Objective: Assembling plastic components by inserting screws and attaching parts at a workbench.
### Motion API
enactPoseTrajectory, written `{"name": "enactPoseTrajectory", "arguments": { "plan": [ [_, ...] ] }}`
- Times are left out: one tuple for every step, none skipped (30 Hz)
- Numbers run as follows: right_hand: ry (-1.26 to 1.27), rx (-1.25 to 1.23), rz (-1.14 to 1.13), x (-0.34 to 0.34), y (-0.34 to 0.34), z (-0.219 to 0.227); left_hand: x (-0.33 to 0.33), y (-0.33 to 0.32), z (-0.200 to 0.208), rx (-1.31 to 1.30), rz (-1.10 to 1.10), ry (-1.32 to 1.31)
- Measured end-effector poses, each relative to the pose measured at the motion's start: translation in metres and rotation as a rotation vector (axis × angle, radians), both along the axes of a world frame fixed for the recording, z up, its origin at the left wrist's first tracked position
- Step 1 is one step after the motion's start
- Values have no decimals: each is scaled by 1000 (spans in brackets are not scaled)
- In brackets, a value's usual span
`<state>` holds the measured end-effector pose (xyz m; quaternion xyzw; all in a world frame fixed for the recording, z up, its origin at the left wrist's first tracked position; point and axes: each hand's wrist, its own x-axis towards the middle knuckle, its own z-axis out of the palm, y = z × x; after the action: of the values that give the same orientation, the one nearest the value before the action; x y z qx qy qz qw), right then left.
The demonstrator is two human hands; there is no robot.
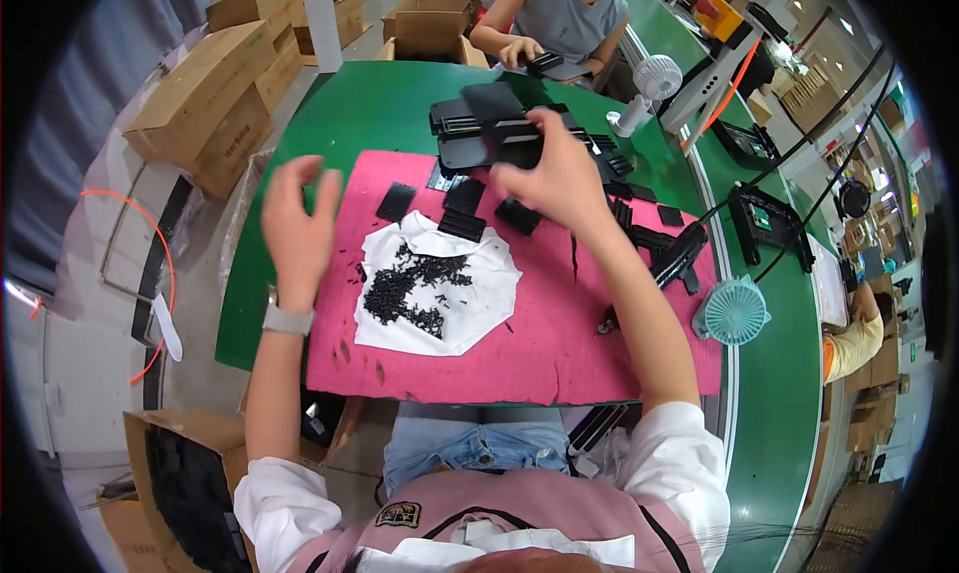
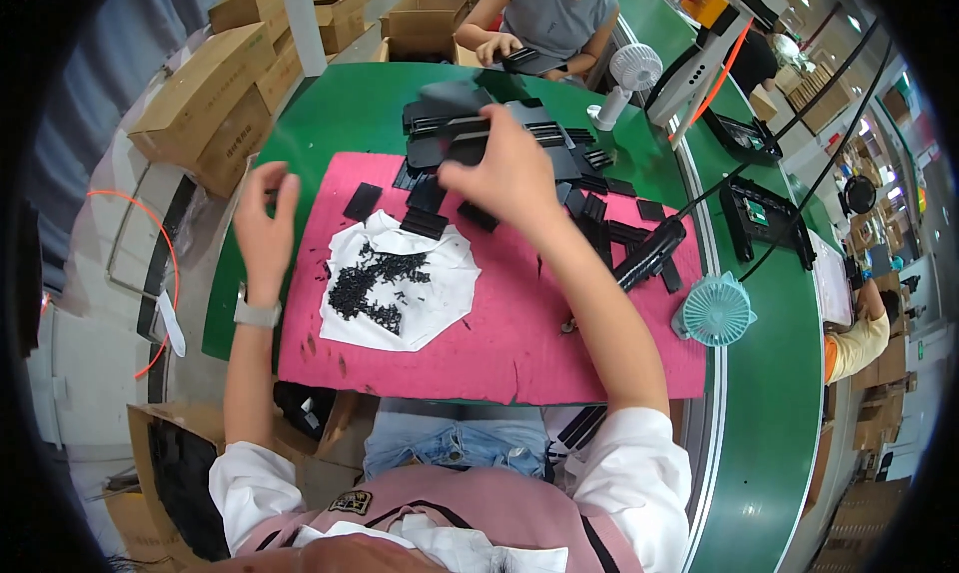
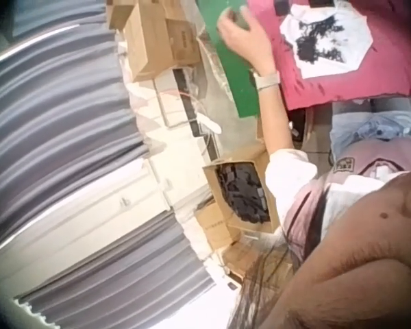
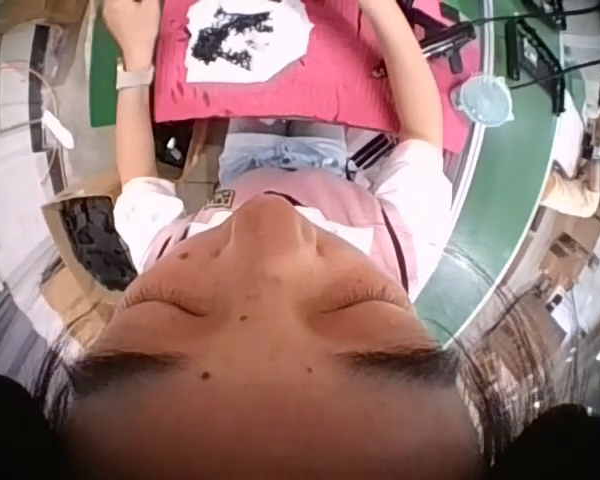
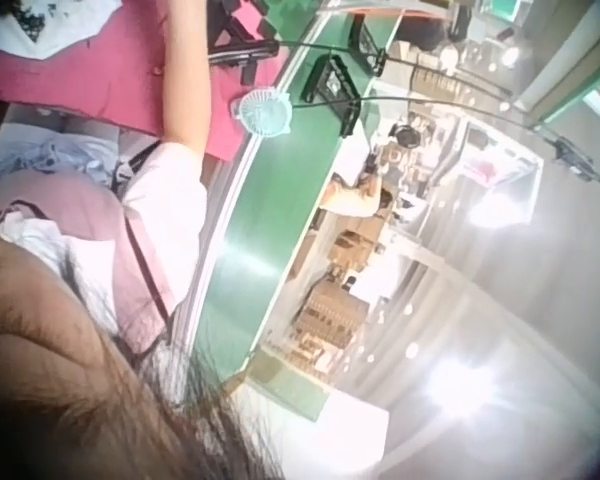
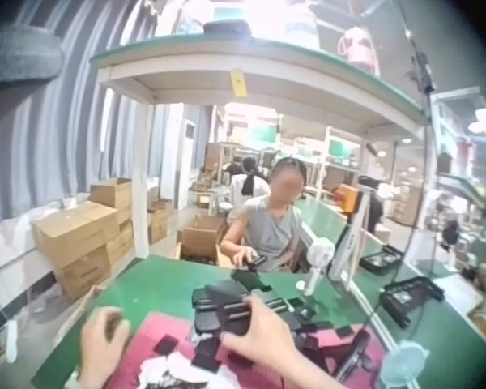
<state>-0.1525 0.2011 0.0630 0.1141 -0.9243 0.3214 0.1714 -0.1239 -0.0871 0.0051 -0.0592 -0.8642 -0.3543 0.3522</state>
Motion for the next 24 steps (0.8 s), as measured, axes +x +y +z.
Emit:
{"name": "enactPoseTrajectory", "arguments": {
  "plan": [
    [62, -12, 55, 23, -7, 2, 10, 22, 8, 393, -326, -233],
    [122, 31, 104, 44, -9, 0, 21, 46, 17, 784, -656, -464],
    [144, 42, 162, 63, -12, -5, 26, 66, 16, 912, -785, -629],
    [195, 52, 253, 76, -15, -9, 32, 82, 16, 1035, -909, -792],
    [161, 52, 280, 88, -18, -12, 38, 100, 16, 925, -860, -628],
    [132, 52, 301, 93, -17, -13, 39, 112, 15, 811, -813, -465],
    [115, 62, 358, 90, -10, -11, 39, 113, 14, 804, -820, -433],
    [50, -94, 397, 85, -2, -11, 39, 109, 14, 804, -825, -432],
    [-24, -157, 305, 77, 8, -13, 36, 102, 12, 881, -869, -500],
    [-96, -219, 216, 70, 16, -13, 36, 95, 11, 959, -909, -566],
    [125, 21, 168, 61, 21, -17, 36, 88, 8, 1015, -893, -581],
    [122, 22, 159, 55, 26, -25, 36, 84, 11, 987, -908, -567],
    [134, 229, 137, 49, 29, -38, 35, 81, 12, 1010, -912, -584],
    [141, 435, 114, 43, 33, -51, 34, 79, 12, 1033, -914, -603],
    [142, 441, 118, 34, 28, -59, 32, 75, 9, 1036, -905, -604],
    [137, 439, 126, 31, 27, -62, 31, 72, 6, 1008, -918, -621],
    [114, 444, 124, 30, 28, -64, 30, 69, 3, 981, -931, -638],
    [88, 451, 123, 30, 28, -64, 31, 69, 4, 991, -920, -643],
    [93, 392, 122, 29, 27, -61, 33, 72, 9, 998, -944, -668],
    [73, 343, 127, 30, 30, -59, 34, 74, 10, 1006, -967, -693],
    [96, 250, 121, 32, 32, -55, 35, 72, 7, 996, -953, -698],
    [114, 161, 110, 34, 34, -50, 35, 73, 6, 1008, -940, -700],
    [131, 49, 79, 41, 34, -39, 37, 75, 7, 1012, -948, -713],
    [89, -128, 85, 51, 31, -27, 37, 75, 7, 1015, -956, -725]
  ]
}}
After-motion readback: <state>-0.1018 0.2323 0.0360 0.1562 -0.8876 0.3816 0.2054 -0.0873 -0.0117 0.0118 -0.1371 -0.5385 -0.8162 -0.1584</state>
